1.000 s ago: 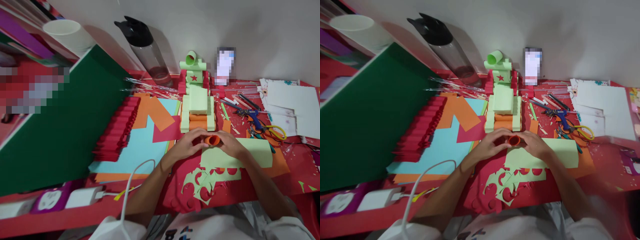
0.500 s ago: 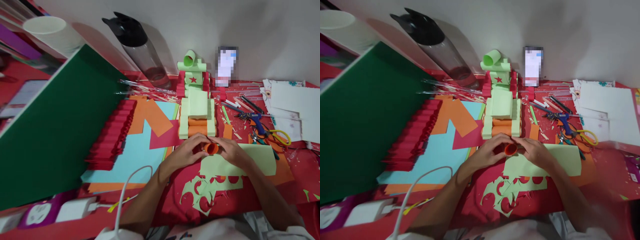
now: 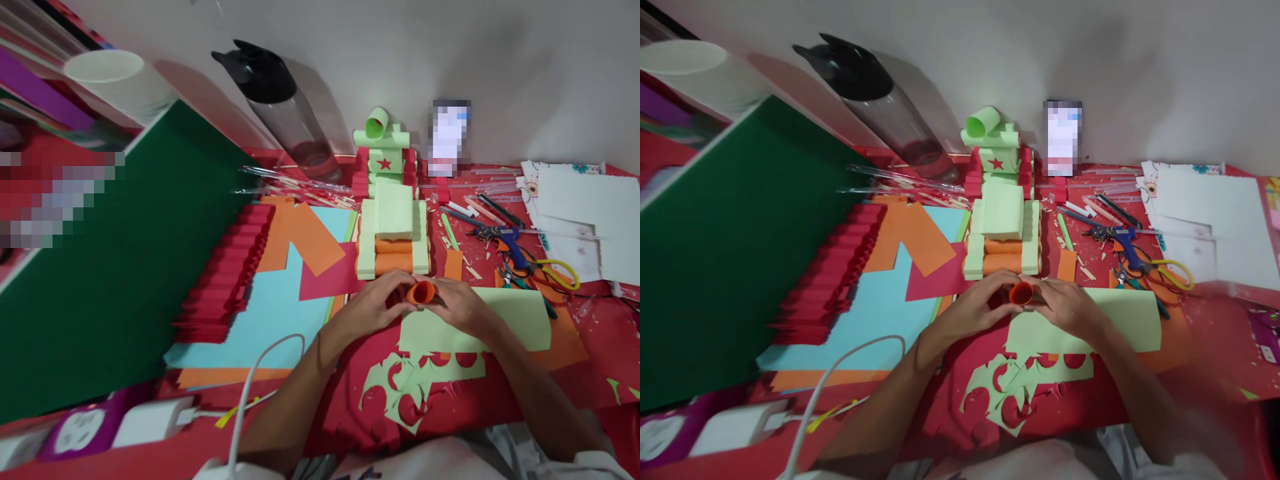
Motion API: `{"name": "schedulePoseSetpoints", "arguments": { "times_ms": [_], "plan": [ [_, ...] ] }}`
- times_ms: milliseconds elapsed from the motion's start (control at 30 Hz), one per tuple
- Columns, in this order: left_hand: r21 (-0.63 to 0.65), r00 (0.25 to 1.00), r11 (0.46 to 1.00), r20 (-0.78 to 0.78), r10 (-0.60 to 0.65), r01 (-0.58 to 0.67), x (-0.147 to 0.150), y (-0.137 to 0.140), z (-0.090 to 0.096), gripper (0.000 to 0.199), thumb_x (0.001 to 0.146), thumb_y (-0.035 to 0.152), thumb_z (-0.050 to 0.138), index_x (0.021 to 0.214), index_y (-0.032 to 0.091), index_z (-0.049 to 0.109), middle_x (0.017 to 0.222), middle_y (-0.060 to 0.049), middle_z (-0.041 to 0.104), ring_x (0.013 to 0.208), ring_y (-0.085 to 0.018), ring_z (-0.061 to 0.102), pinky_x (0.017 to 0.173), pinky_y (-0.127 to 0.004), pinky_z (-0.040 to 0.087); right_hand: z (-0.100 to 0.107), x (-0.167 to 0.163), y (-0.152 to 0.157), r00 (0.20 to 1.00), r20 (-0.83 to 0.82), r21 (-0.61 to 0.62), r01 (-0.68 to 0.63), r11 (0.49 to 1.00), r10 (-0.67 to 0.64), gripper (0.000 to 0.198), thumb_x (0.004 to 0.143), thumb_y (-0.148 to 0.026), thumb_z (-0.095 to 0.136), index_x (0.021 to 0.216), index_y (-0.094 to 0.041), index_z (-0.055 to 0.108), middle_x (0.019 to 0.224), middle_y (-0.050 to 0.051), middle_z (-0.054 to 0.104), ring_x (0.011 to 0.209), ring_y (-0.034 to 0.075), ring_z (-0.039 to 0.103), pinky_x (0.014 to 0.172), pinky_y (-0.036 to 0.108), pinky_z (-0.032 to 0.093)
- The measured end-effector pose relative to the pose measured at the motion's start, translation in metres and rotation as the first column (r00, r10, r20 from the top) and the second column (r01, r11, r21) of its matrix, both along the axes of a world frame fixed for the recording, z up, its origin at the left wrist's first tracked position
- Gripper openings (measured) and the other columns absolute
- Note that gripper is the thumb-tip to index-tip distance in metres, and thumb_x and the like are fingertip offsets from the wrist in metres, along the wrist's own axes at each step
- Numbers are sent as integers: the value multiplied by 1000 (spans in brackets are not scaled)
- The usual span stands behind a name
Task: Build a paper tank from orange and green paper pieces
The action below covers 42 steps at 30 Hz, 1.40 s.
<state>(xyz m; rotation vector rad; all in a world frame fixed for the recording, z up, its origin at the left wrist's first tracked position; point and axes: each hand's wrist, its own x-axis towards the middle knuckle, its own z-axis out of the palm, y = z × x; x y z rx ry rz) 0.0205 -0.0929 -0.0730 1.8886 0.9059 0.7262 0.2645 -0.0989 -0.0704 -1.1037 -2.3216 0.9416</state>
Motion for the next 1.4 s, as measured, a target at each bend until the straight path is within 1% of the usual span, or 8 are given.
{"name": "schedulePoseSetpoints", "arguments": {
  "times_ms": [133, 267, 433, 733, 967, 1167, 1267, 1400],
  "plan": [
    [4, 1000, 1000, 13, 8, -8, -1, 0, 0, 34, 94, 35, 73, 121, 22, 59, 120, -7, 69, 107, -20, 66, 94, -32, 51, -2, 0, 0, 1000, 5, 7, -6, 1000, 6, 58, 99, -28, 66, 155, -30, 49, 133, 8, 72, 122, 25, 69, 103, 41, 56],
    [-45, 1000, 999, 6, 14, -14, -1, -1, 2, 39, 93, 41, 73, 124, 22, 60, 124, -8, 70, 109, -22, 68, 94, -34, 53, -2, 1, 1, 1000, 5, 25, -21, 999, 20, 59, 101, -26, 63, 158, -31, 45, 134, 8, 71, 123, 25, 68, 104, 40, 56],
    [-86, 998, 995, -38, 46, -49, -2, -3, 4, 45, 93, 50, 70, 127, 22, 63, 121, -9, 73, 102, -23, 71, 86, -33, 57, 0, 1, 2, 998, 59, 0, -28, 1000, 28, 61, 103, -23, 58, 160, -31, 40, 138, 8, 69, 124, 24, 67, 105, 40, 55],
    [-58, 993, 993, -72, 95, -100, -1, -4, -5, 45, 91, 55, 69, 119, 21, 63, 108, -7, 75, 96, -23, 72, 82, -33, 58, 8, -4, 3, 987, 164, -51, 7, 999, 1, 58, 104, -23, 56, 160, -30, 41, 142, 10, 67, 128, 25, 65, 108, 44, 52],
    [-30, 990, 993, -89, 113, -116, -2, -2, -7, 49, 90, 58, 69, 122, 22, 64, 116, -9, 75, 103, -27, 72, 90, -39, 59, 18, -6, 1, 985, 169, -35, 32, 999, -25, 52, 103, -24, 58, 154, -29, 48, 139, 9, 69, 124, 25, 67, 104, 39, 54],
    [-11, 985, 992, -123, 123, -125, -2, -2, -7, 58, 89, 67, 66, 125, 22, 65, 120, -10, 76, 107, -29, 72, 94, -40, 59, 22, 2, 3, 983, 179, 1, 30, 1000, -30, 56, 99, -14, 58, 153, -30, 50, 136, 7, 71, 121, 23, 68, 102, 37, 53],
    [1, 976, 988, -160, 150, -152, -3, -3, -9, 59, 88, 69, 64, 123, 21, 66, 114, -9, 77, 99, -28, 73, 88, -37, 59, 27, 12, 9, 978, 184, 39, 89, 995, -94, 43, 102, -20, 57, 145, -26, 59, 128, 8, 74, 115, 23, 70, 101, 37, 52],
    [14, 972, 987, -174, 157, -157, -4, -3, -11, 60, 88, 71, 64, 121, 20, 67, 111, -8, 77, 97, -27, 73, 87, -37, 59, 38, 37, 20, 933, 180, 144, 288, 947, -311, 26, 102, -24, 58, 124, -24, 72, 115, 8, 78, 102, 21, 72, 91, 33, 52]
  ]
}}
